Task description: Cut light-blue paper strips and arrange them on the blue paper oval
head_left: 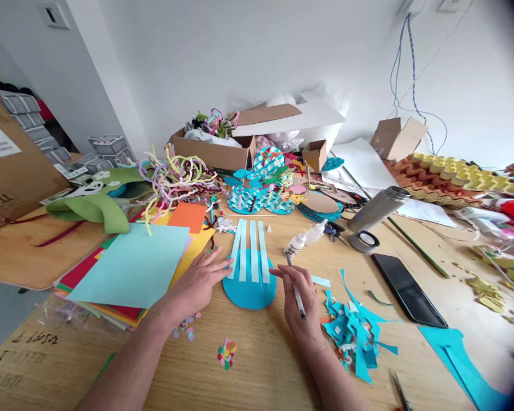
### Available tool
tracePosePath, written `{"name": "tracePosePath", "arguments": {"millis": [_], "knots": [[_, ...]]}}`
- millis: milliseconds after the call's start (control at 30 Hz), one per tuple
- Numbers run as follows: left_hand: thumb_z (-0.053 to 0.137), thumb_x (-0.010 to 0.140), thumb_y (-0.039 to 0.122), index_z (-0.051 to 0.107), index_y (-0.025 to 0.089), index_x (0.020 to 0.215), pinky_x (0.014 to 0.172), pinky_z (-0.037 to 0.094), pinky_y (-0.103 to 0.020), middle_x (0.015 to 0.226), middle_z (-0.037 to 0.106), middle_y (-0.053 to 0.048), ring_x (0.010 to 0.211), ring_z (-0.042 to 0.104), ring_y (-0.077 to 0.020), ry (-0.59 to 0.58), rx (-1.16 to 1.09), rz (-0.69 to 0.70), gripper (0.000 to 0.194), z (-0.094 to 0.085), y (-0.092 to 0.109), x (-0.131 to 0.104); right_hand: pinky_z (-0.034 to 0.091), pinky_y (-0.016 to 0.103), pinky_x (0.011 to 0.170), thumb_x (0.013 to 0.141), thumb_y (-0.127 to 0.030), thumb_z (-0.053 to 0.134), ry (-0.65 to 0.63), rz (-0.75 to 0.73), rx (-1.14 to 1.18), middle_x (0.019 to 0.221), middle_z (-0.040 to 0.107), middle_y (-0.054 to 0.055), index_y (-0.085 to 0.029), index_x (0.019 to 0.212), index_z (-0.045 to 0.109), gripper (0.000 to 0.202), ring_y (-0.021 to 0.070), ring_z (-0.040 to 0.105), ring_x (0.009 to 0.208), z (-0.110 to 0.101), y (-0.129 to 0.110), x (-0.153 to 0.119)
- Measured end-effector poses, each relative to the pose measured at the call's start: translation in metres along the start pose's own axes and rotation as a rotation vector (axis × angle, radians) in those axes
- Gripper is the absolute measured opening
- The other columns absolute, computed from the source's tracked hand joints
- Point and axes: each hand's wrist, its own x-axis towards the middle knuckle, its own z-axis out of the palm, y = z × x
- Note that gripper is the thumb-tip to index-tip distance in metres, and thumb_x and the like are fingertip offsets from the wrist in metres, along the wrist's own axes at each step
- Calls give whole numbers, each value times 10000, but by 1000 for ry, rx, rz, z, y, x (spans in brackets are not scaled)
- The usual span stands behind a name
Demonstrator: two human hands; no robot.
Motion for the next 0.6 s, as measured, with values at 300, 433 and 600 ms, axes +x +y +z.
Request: {"name": "tracePosePath", "arguments": {"millis": [300,433,600], "knots": [[360,704,-116,589,264,1244,1140,226,-540,1378,520,31,1410,229,-233,53,-18,81,699,14,-12,-1,487,366,779,953,-200,434,-47,-19,-9,956,678,82,-218,1081,594,206,210,600,913,3,1,1],[385,714,-99,597,255,1237,1127,235,-565,1362,539,-2,1408,235,-248,47,-28,89,666,12,-10,-2,483,376,783,952,-193,440,-71,-11,-3,966,673,83,-218,1100,587,211,213,608,902,2,3,-1],[388,719,-96,604,247,1231,1136,211,-571,1355,549,-8,1408,231,-255,47,3,87,654,12,-9,-3,489,359,765,948,-167,442,-84,-17,1,963,661,80,-225,1098,582,214,205,604,894,4,0,-1]]}}
